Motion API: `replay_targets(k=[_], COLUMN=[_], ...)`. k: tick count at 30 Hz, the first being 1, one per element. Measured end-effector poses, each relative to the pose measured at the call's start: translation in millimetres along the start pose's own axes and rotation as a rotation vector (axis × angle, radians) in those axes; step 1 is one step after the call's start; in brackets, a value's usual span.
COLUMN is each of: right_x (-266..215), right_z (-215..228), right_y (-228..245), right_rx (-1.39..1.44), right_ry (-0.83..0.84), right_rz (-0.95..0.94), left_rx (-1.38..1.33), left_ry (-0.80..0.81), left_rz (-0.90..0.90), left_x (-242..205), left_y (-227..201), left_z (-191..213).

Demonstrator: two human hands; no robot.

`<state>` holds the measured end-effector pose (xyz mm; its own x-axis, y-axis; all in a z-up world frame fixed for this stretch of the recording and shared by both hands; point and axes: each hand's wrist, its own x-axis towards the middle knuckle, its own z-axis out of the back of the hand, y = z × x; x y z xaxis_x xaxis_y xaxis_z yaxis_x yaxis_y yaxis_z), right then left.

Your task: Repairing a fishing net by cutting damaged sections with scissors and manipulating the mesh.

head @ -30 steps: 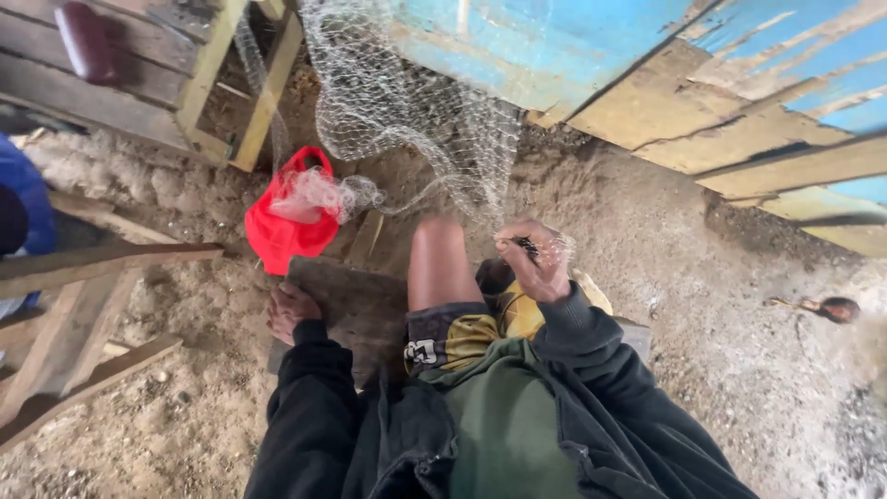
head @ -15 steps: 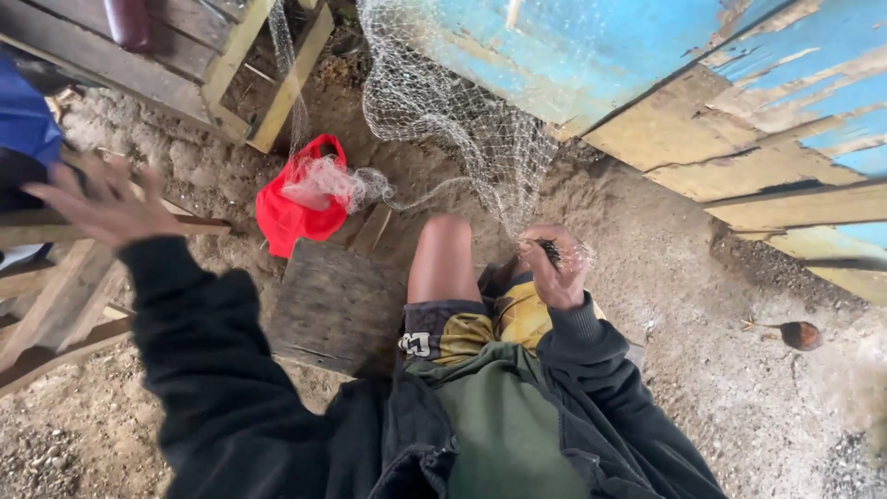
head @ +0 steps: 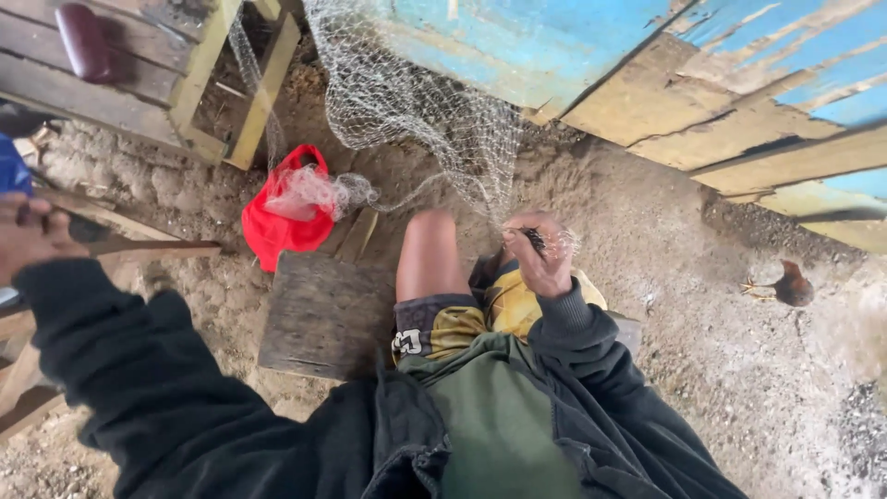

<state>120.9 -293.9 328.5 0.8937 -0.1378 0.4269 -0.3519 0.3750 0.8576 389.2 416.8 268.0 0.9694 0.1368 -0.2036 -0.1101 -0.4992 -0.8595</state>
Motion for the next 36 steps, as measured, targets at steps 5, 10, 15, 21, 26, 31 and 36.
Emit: replay_targets(k=[5, 10, 15, 21, 26, 31, 36], right_x=[1.2, 4.3, 2.4, 6.5, 10.2, 14.2, 14.7], right_z=[0.9, 0.8, -5.2, -19.1, 3.1, 29.7, 40.2], right_y=[1.8, -11.3, -8.1, -3.9, -8.0, -18.4, 0.0], right_rx=[-0.007, 0.034, 0.196, 0.656, 0.702, 0.786, 0.716], right_ry=[-0.026, -0.037, -0.043, -0.32, -0.437, -0.335, -0.384], right_rz=[-0.001, -0.019, -0.093, -0.201, -0.296, -0.041, -0.025], left_rx=[0.9, 1.272, 1.318, 1.547, 1.106, 0.556, 0.216], left_ry=[-0.359, 0.36, 0.616, 0.503, 0.746, 0.967, 1.007], left_rz=[-0.334, -0.634, -0.554, -0.829, -0.505, -0.261, 0.128], left_x=[-75.0, -172.0, -222.3, -257.0, -250.5, -273.4, -318.3], left_y=[36.6, 26.6, 34.7, 101.9, 118.2, 147.6, 209.2], left_z=[-13.5, -77.5, -178.0, -237.9, -278.7, -309.2, -337.1])
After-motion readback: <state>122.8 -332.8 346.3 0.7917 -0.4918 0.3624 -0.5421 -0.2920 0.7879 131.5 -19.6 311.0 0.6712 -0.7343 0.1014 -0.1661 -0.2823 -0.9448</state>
